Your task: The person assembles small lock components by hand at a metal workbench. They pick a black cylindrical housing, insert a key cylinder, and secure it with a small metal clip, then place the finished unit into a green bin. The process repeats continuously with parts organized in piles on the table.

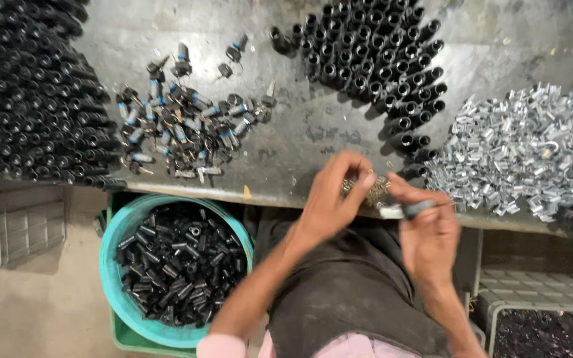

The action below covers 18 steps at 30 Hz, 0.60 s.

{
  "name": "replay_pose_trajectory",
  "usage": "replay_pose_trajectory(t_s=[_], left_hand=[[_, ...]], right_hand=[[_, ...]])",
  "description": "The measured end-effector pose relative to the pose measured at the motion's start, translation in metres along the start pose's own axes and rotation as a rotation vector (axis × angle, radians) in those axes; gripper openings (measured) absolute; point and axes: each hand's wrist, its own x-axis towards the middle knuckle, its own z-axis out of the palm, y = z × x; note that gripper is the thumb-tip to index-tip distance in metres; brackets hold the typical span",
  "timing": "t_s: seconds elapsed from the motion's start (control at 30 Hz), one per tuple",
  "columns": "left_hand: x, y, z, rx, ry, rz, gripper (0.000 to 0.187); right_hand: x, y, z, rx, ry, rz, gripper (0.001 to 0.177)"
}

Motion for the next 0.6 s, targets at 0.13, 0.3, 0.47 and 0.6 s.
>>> replay_pose_trajectory(t_s=[0.13, 0.3, 0.47, 0.6], left_hand=[[0.058, -0.017, 0.02, 0.448, -0.049, 0.323, 0.024], [0.07, -0.022, 0.021, 0.575, -0.031, 0.607, 0.018], [0.021, 0.0, 0.007, -0.006, 0.072, 0.311, 0.019], [-0.013, 0.029, -0.005, -0.018, 0.149, 0.065, 0.028]], right_hand=[[0.0, -0.004, -0.033, 0.044, 0.103, -0.034, 0.025], [0.007, 0.0, -0.038, -0.192, 0.168, 0.086, 0.027], [0.02, -0.001, -0.014, 0.214, 0.046, 0.373, 0.042], [0.018, 0.005, -0.003, 0.143, -0.018, 0.47, 0.04]])
